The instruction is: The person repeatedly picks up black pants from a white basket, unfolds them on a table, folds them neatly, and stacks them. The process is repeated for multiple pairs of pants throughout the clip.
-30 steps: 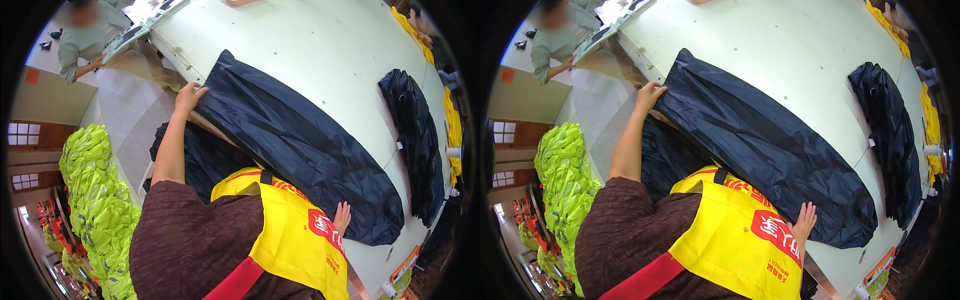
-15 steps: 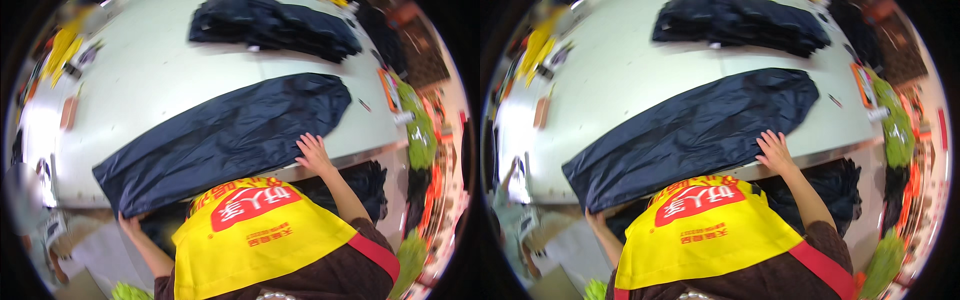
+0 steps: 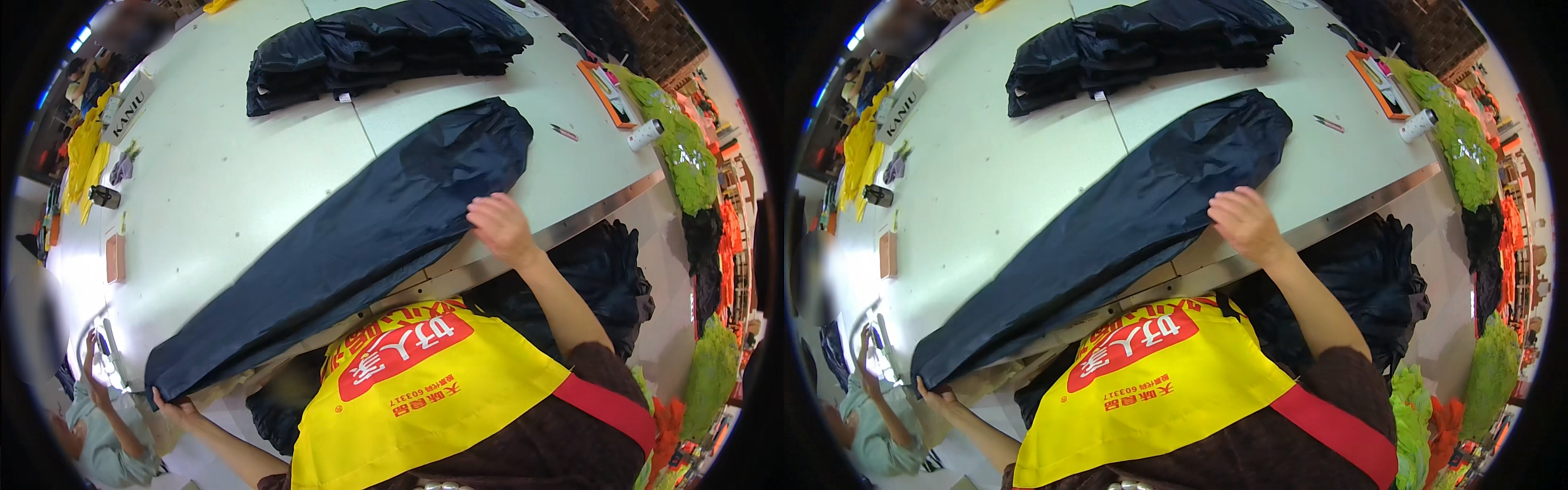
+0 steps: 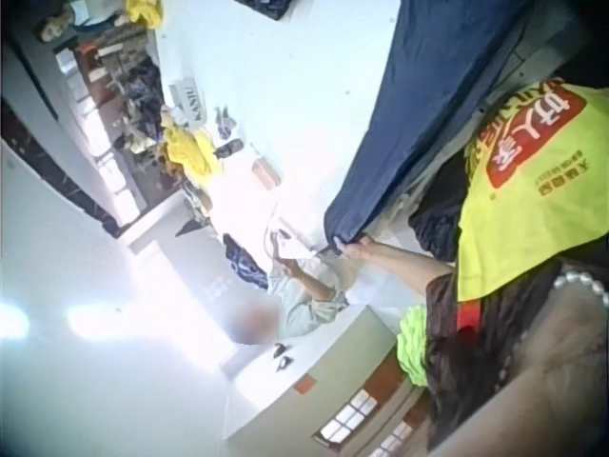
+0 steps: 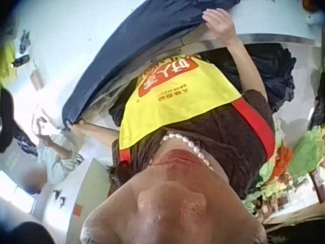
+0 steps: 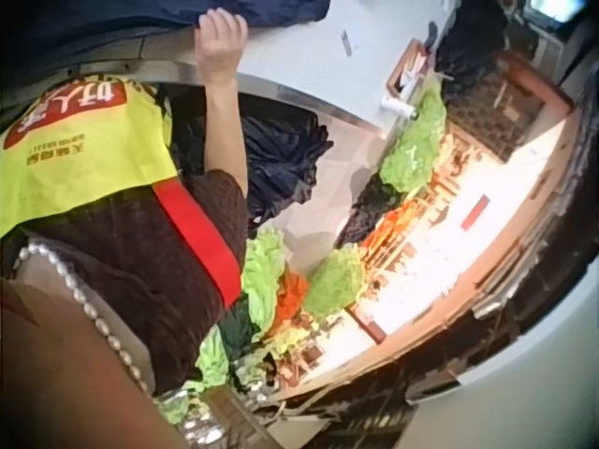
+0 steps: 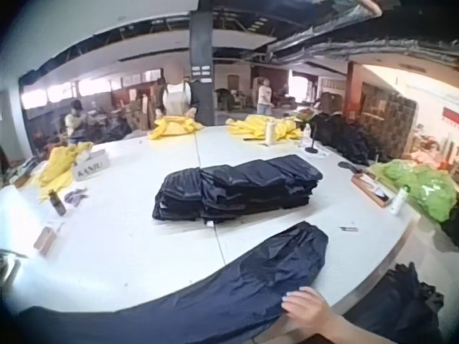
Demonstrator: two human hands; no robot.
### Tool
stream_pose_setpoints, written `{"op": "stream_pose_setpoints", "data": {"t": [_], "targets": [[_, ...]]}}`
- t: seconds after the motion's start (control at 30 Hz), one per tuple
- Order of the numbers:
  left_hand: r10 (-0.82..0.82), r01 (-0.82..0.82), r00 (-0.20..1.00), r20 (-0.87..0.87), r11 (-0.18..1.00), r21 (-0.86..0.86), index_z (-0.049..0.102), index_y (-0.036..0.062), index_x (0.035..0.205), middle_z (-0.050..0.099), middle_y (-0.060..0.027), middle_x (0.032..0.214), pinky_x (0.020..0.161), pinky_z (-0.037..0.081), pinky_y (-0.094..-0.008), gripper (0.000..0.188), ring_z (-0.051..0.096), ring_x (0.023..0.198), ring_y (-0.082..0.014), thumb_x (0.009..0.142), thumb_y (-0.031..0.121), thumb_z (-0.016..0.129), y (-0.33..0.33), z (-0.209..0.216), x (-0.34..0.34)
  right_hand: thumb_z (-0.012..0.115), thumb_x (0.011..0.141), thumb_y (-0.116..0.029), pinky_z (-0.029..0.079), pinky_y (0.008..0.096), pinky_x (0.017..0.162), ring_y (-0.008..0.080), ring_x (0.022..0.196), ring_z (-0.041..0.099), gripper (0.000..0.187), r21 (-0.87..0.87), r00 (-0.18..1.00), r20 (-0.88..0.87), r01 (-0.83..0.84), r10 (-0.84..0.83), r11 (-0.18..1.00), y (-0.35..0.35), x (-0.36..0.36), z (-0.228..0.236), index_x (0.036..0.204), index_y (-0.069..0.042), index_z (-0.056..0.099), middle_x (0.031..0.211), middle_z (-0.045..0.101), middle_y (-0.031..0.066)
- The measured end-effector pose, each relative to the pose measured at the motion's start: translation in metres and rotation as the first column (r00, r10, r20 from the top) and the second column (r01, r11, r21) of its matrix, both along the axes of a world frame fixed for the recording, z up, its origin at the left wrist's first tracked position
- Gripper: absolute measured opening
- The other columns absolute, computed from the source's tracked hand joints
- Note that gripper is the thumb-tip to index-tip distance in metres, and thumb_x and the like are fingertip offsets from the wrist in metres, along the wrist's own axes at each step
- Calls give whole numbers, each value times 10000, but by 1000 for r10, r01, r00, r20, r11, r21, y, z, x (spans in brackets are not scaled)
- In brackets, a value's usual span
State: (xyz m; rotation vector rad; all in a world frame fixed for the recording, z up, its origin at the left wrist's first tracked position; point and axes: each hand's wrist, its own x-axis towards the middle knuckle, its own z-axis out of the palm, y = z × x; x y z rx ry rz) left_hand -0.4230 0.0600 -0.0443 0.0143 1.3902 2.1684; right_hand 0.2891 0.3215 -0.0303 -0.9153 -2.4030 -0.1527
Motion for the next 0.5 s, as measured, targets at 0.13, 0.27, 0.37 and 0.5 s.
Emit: {"op": "stream_pose_setpoints", "data": {"t": [0.13, 0.27, 0.37, 0.5], "targets": [[-121, 119, 992, 24, 895, -430, 574, 114, 840, 623, -8, 756, 412, 477, -193, 128, 615, 593, -141, 787, 219, 623, -34, -34, -78, 708, 658, -125, 432, 402, 857, 290, 936, 549, 328, -198, 988, -81, -143, 129, 970, -10, 4, -19, 946, -51, 570, 960, 580, 100], [-52, 43, 990, -129, 996, -72, 585, 37, 951, 637, -74, 869, 694, 537, -321, 216, 624, 766, -189, 858, 232, 576, 23, 48, -82, 719, 652, -181, 370, 402, 913, 260, 1003, 497, 354, -295, 982, 87, -135, 168, 946, -21, 4, -56, 943, -52, 564, 985, 546, 88], [-165, 197, 933, -320, 978, 71, 590, 16, 942, 643, -94, 894, 741, 534, -341, 221, 626, 807, -207, 885, 224, 543, 84, 93, -69, 694, 652, -159, 364, 389, 906, 244, 1002, 492, 304, -233, 986, 128, -71, 103, 970, -17, 0, -69, 914, -61, 576, 977, 542, 88], [-296, 301, 939, -175, 954, 4, 574, 57, 765, 625, -81, 702, 660, 541, -305, 198, 614, 651, -177, 895, 196, 523, 134, 111, -156, 626, 614, -52, 428, 381, 775, 271, 842, 560, 163, -141, 981, 173, -68, 92, 988, 32, 11, -101, 763, -74, 563, 793, 568, 72]]}}
